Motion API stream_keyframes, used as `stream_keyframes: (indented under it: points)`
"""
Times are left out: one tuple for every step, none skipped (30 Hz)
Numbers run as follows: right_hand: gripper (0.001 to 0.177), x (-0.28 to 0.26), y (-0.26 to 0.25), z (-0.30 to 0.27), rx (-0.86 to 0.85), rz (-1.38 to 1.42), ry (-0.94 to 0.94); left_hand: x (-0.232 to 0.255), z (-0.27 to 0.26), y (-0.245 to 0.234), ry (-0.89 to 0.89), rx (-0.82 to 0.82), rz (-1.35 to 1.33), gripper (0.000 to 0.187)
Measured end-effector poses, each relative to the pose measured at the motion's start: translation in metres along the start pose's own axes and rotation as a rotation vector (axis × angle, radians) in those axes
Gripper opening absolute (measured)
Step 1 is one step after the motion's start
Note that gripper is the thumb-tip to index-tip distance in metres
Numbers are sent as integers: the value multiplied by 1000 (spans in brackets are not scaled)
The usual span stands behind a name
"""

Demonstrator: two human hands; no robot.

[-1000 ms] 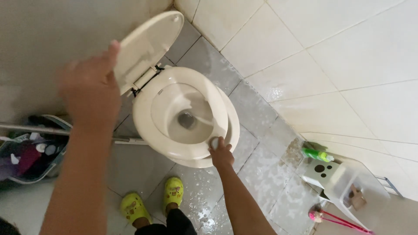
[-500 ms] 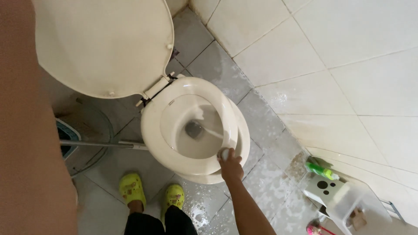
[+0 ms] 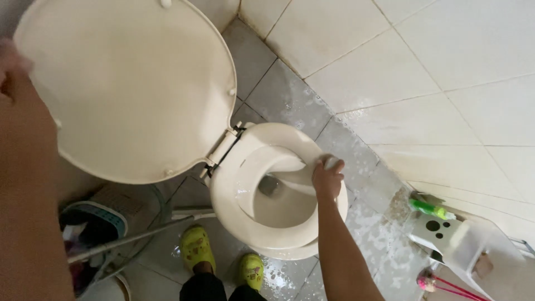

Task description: Cleaning the bathroom floor and toilet using a brush and water hose

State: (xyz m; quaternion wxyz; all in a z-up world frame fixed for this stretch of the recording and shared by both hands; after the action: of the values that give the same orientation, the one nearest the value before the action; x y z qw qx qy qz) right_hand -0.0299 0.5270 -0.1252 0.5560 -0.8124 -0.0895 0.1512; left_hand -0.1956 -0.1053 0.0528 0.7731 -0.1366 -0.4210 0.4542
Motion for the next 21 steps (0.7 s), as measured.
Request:
stream_keyframes:
  points:
    - [68,-23,2,2,-23,-14,-36,1,2,-1,42,0,59,28]
    - [68,-47,10,4,-23,-8,-31,14,7,-6,49,-1,57,28]
    - [73,-76,21,4,-38,-117,-141,22,11,-10,-13,-22,19,28]
    - [78,-105,32,4,-54,-225,-251,30,13,-14,-74,-43,-19,29]
    - [78,-124,39,-15,-52,-222,-247,21,10,-12,-70,-45,-22,29]
    - [70,-171,53,-49,-48,-452,-660,18,8,-11,-10,-34,-45,23]
    - [65,-207,72,-93,-45,-683,-1076,15,4,-11,45,-25,-68,18]
    - [65,-207,85,-113,-46,-685,-1073,22,9,-14,45,-27,-70,18]
    - [69,-199,95,-130,-150,-449,-917,32,12,-21,99,-27,52,7]
    - [76,-190,107,-148,-246,-217,-752,42,16,-28,156,-28,173,16]
    - [76,-183,100,-148,-238,-218,-756,39,14,-28,153,-20,169,16]
    - [73,-173,98,-149,-278,-258,-762,41,11,-30,212,10,239,8]
    - [71,-168,95,-148,-316,-292,-775,44,10,-31,272,48,314,15]
    - [71,-191,90,-127,-304,-288,-786,45,15,-29,271,64,315,15]
    - [74,-194,85,-108,-234,-364,-717,45,15,-32,265,55,285,11]
    - [77,-197,81,-90,-164,-439,-648,44,15,-34,258,46,256,11]
    - [77,-200,80,-93,-166,-446,-645,46,12,-34,253,40,254,11]
    - [69,-200,75,-93,-161,-394,-565,47,9,-34,238,32,225,13]
    - [61,-210,66,-92,-149,-336,-495,49,11,-35,223,37,199,21]
    - [61,-210,69,-94,-144,-339,-501,48,16,-31,217,43,200,21]
    - [66,-203,73,-101,-147,-344,-547,48,16,-30,210,55,212,22]
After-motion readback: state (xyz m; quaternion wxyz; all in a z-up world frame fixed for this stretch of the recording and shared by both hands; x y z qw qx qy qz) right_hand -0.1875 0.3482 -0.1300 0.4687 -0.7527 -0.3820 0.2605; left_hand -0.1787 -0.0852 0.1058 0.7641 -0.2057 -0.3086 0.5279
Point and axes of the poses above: each hand's wrist, its own z-axis towards the middle knuckle, its own y-axis out of the palm, x = y × z, the point moved 9 cm from there along z, towards the middle knuckle, and after that the axes turned 8 degrees about x, right-handed, at the moved point
